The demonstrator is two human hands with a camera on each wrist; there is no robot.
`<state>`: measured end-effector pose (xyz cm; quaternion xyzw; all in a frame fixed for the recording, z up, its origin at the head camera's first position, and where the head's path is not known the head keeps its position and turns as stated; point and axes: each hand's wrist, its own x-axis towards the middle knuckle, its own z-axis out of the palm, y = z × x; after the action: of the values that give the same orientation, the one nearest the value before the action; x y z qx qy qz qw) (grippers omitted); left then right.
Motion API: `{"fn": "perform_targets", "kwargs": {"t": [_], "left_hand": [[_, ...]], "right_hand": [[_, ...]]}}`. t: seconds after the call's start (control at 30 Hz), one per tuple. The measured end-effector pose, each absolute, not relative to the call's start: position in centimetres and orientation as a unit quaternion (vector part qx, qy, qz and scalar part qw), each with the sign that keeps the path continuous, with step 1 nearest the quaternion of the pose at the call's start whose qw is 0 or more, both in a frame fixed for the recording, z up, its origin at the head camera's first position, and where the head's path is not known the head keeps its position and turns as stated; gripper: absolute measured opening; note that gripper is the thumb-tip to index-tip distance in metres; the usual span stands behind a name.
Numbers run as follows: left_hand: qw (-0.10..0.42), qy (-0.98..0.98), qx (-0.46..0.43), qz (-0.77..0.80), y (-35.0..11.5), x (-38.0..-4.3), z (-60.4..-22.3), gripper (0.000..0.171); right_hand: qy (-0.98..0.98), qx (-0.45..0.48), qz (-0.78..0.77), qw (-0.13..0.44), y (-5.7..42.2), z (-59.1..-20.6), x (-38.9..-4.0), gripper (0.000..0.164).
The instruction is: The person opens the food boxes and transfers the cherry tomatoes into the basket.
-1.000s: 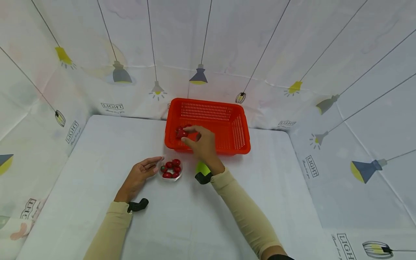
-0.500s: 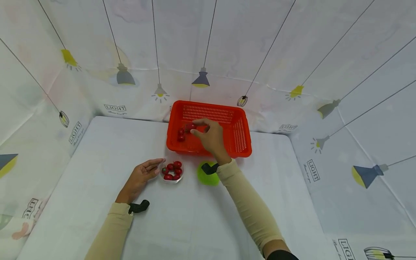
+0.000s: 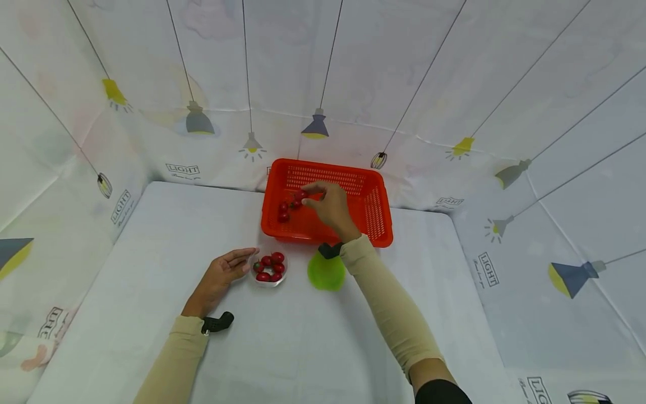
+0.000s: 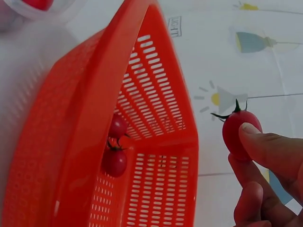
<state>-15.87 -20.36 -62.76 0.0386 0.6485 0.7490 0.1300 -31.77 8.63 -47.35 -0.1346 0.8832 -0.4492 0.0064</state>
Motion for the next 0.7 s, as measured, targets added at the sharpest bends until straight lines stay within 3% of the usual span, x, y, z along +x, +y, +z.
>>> {"fn": "perform_targets", "kwargs": {"t": [0.7], "left_hand": [[0.133, 0.64, 0.039, 0.756, -20.6, -16.2, -63.2, 0.051]], "right_hand": [[0.9, -0.144, -0.403, 0.081, 8.2, -48.3, -36.8, 0.03]]}}
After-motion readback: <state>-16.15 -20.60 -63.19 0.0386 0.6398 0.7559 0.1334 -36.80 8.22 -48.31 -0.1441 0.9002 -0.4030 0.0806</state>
